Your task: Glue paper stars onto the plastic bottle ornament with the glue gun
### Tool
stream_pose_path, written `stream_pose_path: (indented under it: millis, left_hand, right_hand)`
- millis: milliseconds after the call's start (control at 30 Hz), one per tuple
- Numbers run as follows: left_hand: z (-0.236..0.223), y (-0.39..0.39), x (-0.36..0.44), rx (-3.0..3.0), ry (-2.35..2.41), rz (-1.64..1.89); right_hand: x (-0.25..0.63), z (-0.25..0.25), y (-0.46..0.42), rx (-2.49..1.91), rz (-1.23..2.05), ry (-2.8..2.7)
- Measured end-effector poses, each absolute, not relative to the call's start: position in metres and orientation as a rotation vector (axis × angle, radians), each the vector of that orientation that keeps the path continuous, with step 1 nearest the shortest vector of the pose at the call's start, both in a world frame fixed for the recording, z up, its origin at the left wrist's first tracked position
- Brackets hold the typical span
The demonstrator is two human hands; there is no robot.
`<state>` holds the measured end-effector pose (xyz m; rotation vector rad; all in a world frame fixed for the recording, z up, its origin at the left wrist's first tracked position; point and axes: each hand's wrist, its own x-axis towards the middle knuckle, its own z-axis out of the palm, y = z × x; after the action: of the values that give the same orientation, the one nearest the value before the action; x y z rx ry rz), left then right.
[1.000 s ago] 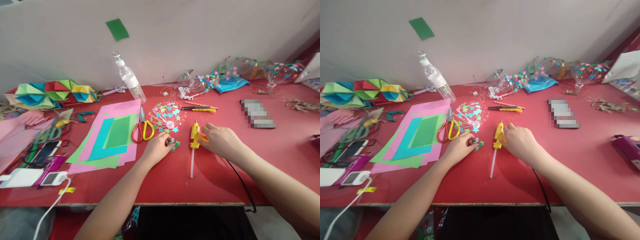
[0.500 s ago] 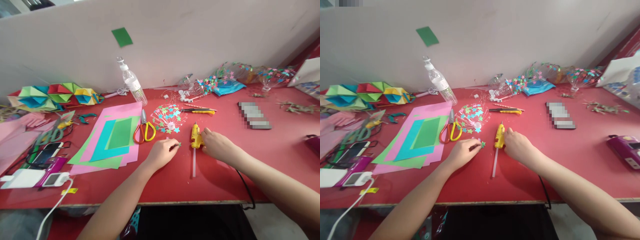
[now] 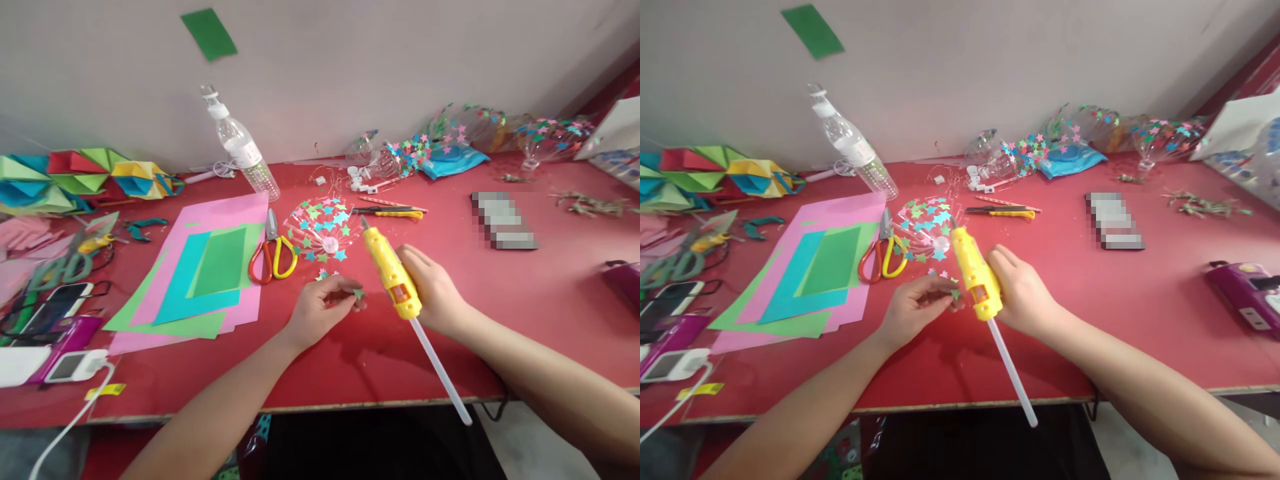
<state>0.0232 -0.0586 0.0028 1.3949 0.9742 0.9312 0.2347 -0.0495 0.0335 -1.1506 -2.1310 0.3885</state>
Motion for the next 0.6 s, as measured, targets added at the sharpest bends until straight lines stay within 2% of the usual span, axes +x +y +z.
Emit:
stream_pose_path:
  millis: [333,600]
  left_hand:
    - [0.013,-0.063,0.035,1.194,0.919,0.931]
    - [0.015,-0.066,0.031,1.246,0.91,0.803]
  right_hand:
    - [0.216,0.025,-0.064,-1.051,0.833,-2.104]
    - [0.214,0.025,-0.068,-0.961,0.736,-2.01]
